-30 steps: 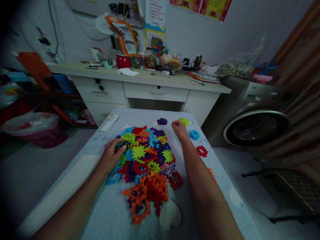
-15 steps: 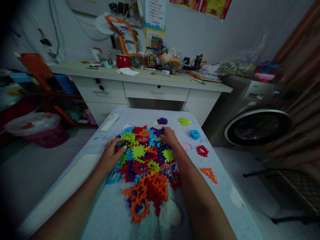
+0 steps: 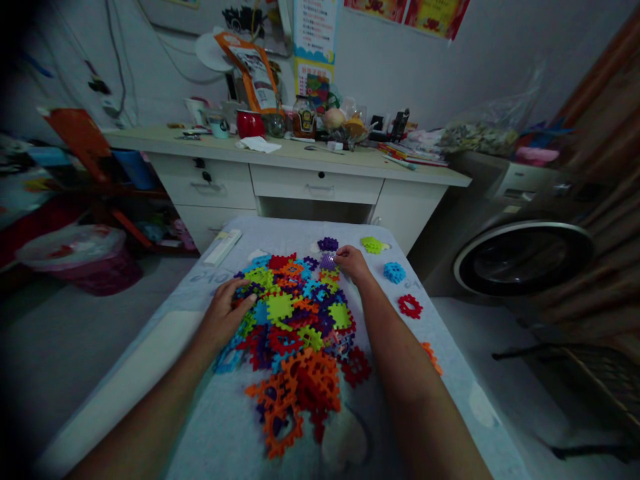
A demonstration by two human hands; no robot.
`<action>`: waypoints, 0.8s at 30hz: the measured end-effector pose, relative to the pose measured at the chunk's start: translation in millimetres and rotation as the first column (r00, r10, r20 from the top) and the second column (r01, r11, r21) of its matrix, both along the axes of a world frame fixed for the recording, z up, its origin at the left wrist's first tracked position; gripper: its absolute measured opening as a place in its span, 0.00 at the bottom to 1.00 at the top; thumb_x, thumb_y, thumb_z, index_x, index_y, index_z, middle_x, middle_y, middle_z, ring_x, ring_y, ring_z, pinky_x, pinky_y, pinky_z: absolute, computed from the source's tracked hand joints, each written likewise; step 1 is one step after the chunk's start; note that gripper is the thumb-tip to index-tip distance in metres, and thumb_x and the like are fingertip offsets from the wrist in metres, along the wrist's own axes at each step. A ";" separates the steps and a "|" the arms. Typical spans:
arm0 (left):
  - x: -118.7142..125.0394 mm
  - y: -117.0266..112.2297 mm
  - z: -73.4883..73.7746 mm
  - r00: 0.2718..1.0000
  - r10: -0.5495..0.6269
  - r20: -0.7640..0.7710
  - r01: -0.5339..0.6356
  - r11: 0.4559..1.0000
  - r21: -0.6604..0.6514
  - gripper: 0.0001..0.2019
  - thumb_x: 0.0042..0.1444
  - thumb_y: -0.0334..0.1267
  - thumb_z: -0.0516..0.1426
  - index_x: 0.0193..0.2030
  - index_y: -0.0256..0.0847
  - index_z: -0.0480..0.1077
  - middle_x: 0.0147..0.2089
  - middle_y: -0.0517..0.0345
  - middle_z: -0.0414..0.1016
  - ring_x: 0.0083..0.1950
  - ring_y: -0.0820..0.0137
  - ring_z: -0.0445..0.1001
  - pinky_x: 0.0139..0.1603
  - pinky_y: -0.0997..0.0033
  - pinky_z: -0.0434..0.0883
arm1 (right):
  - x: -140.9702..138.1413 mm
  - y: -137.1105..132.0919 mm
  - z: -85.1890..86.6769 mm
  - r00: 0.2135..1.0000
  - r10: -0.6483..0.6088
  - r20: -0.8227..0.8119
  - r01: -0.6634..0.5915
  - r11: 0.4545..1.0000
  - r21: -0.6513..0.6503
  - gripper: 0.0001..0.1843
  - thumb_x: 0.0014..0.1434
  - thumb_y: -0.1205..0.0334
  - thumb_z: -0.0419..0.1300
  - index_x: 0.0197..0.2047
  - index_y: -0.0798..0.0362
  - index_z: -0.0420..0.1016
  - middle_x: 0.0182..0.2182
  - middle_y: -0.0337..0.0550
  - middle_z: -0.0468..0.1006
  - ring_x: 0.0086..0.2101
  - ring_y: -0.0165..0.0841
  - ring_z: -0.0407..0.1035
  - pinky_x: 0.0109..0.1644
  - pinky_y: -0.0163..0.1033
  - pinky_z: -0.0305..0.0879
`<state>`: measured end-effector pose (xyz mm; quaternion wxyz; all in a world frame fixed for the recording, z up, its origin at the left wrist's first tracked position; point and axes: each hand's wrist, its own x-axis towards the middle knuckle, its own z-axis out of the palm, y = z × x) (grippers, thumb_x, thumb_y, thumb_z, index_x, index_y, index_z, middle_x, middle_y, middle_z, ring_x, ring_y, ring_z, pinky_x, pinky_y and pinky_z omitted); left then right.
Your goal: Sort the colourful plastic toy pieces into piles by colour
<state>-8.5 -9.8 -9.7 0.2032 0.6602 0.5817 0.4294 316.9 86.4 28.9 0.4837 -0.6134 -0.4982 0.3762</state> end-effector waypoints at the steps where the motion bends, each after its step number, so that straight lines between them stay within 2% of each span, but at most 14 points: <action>1: -0.1 -0.1 -0.2 1.000 -0.002 -0.003 0.002 1.000 0.001 0.22 0.57 0.53 0.55 0.53 0.44 0.69 0.60 0.49 0.65 0.65 0.57 0.64 0.69 0.51 0.59 | -0.6 4.4 3.6 1.000 -0.005 -0.016 0.005 1.000 -0.022 0.09 0.40 0.67 0.64 0.27 0.53 0.67 0.19 0.30 0.68 0.22 0.25 0.62 0.27 0.30 0.58; 5: -0.8 -0.3 -0.8 1.000 -0.008 -0.007 0.008 1.000 0.000 0.22 0.57 0.53 0.55 0.54 0.44 0.69 0.60 0.48 0.65 0.65 0.57 0.63 0.69 0.51 0.59 | -5.0 19.4 12.8 0.998 -0.005 -0.056 -0.003 0.989 -0.148 0.11 0.41 0.70 0.65 0.27 0.52 0.66 0.17 0.29 0.67 0.19 0.24 0.60 0.21 0.28 0.54; 9: -0.5 -0.9 -0.1 1.000 -0.007 0.007 0.007 1.000 0.002 0.22 0.57 0.53 0.55 0.54 0.44 0.69 0.60 0.49 0.65 0.65 0.57 0.64 0.69 0.52 0.59 | -4.6 22.3 13.7 0.995 0.064 -0.076 -0.079 0.971 -0.226 0.11 0.43 0.71 0.66 0.31 0.53 0.70 0.15 0.30 0.69 0.16 0.25 0.61 0.18 0.28 0.53; 11: 0.1 -1.1 0.8 1.000 -0.006 0.008 0.006 1.000 0.007 0.21 0.57 0.52 0.55 0.53 0.44 0.69 0.60 0.48 0.65 0.65 0.57 0.64 0.69 0.51 0.59 | -0.8 20.0 13.0 0.983 0.163 -0.090 -0.183 0.934 -0.308 0.09 0.44 0.70 0.67 0.31 0.55 0.73 0.14 0.33 0.70 0.14 0.26 0.62 0.17 0.28 0.52; 13: 0.6 -1.1 1.5 1.000 -0.004 0.007 0.004 1.000 0.008 0.21 0.57 0.52 0.55 0.53 0.43 0.69 0.59 0.48 0.65 0.65 0.57 0.64 0.69 0.51 0.59 | 3.8 17.9 12.7 0.955 0.276 -0.112 -0.298 0.870 -0.392 0.08 0.45 0.69 0.68 0.30 0.57 0.74 0.13 0.36 0.70 0.13 0.27 0.61 0.15 0.29 0.51; 15: 0.7 -0.9 1.5 1.000 -0.004 0.007 0.004 1.000 0.006 0.21 0.57 0.52 0.55 0.53 0.43 0.69 0.59 0.48 0.66 0.65 0.57 0.64 0.69 0.51 0.59 | 6.4 17.7 13.9 0.937 0.320 -0.140 -0.349 0.843 -0.409 0.06 0.47 0.69 0.68 0.29 0.57 0.74 0.12 0.36 0.70 0.13 0.26 0.61 0.15 0.28 0.51; 17: 0.5 -0.7 0.7 1.000 -0.004 0.005 0.004 1.000 0.005 0.22 0.57 0.53 0.55 0.53 0.43 0.69 0.60 0.48 0.65 0.65 0.57 0.64 0.69 0.51 0.59 | 4.4 20.2 16.8 0.947 0.272 -0.171 -0.316 0.884 -0.346 0.05 0.49 0.70 0.66 0.29 0.57 0.73 0.14 0.35 0.71 0.13 0.25 0.61 0.15 0.28 0.53; 20: 0.1 -0.6 -0.9 1.000 -0.004 0.001 0.004 1.000 0.004 0.22 0.57 0.53 0.54 0.54 0.43 0.69 0.60 0.48 0.65 0.65 0.57 0.63 0.69 0.51 0.59 | -9.3 28.2 22.7 0.970 0.137 -0.198 -0.184 0.953 -0.241 0.06 0.51 0.73 0.65 0.31 0.56 0.71 0.17 0.35 0.72 0.16 0.25 0.66 0.18 0.27 0.60; 24: -0.1 -0.8 -1.3 1.000 -0.005 0.001 0.005 1.000 0.009 0.22 0.58 0.53 0.55 0.54 0.43 0.69 0.60 0.48 0.65 0.65 0.57 0.63 0.69 0.51 0.59 | -35.5 41.7 26.9 0.987 0.007 -0.163 -0.038 0.982 -0.187 0.10 0.54 0.75 0.63 0.34 0.54 0.66 0.20 0.34 0.71 0.20 0.26 0.71 0.24 0.28 0.68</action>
